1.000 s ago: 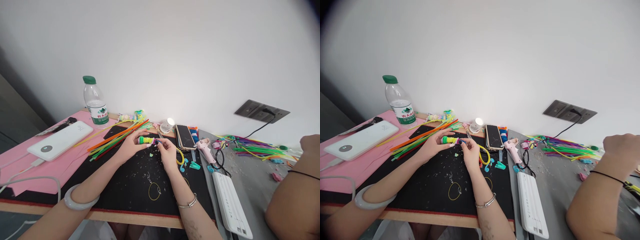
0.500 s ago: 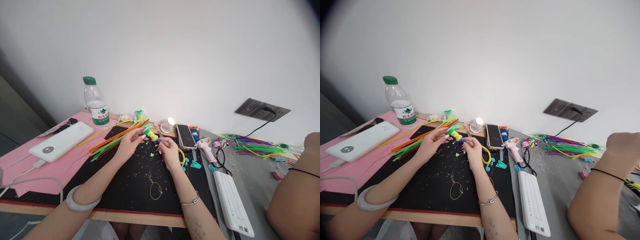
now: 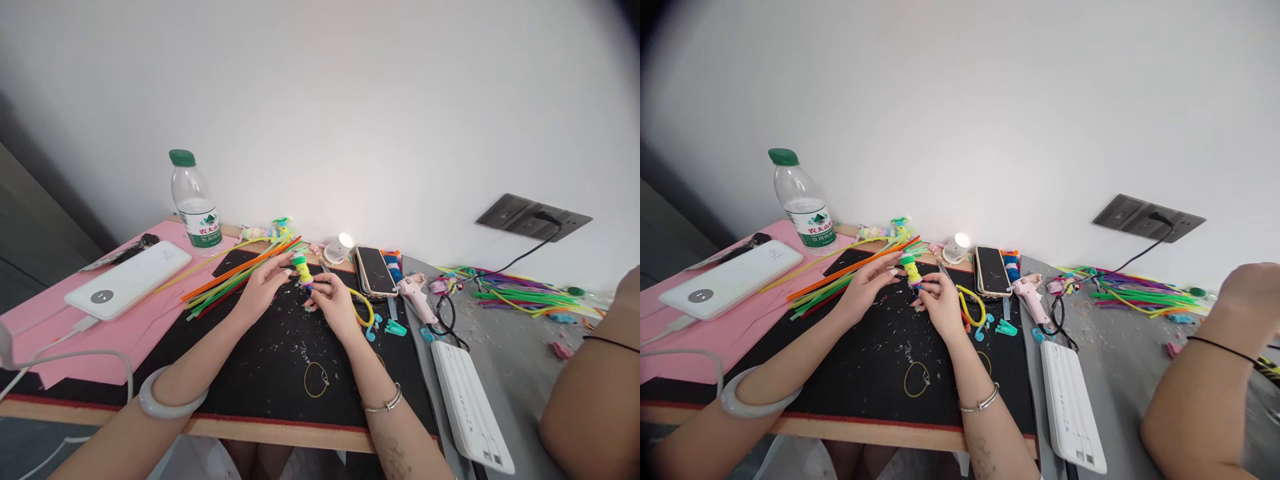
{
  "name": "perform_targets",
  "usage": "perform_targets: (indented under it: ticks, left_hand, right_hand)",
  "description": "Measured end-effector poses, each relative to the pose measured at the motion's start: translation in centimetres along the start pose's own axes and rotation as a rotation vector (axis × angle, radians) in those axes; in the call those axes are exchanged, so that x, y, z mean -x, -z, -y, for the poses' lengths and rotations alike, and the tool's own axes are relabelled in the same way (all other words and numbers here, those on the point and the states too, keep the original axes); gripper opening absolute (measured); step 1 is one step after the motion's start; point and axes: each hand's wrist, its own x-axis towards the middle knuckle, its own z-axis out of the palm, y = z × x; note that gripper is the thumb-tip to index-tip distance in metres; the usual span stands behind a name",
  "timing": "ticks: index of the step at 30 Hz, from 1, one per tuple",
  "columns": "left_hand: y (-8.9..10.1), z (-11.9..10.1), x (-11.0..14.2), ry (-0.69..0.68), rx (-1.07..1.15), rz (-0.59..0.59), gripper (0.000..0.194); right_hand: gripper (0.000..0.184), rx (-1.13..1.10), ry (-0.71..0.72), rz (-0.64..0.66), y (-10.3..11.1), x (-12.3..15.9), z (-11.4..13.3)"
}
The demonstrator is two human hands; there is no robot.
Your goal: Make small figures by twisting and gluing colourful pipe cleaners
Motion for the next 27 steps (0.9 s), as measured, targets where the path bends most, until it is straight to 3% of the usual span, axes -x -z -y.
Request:
perform_targets:
  ticks: [4,8,11,22,27]
  left_hand:
    - [0.2,0.0,-0.2,-0.007,-0.016,-0.149,0.037]
    - [0.5,0.5,-0.6,-0.009,0.055,-0.307,0.024]
    - [0.5,0.5,-0.6,0.004,0.121,-0.352,0.021]
    - [-0.1,0.2,-0.2,0.16,0.098,-0.191,0.035]
    - [-0.2,0.2,-0.1,0.192,0.041,-0.148,0.032]
  right_hand:
    - [0.036,-0.157,0.042,-0.015,0.6,-0.2,0.3]
    - [0.038,-0.287,0.103,-0.159,1.2,-0.5,0.6]
    - [0.038,-0.322,0.145,-0.25,1.6,-0.6,0.6]
    - [0.035,-0.339,0.051,-0.101,1.3,-0.4,0.4]
    - [0.038,-0.313,0.003,-0.001,1.2,-0.2,0.4]
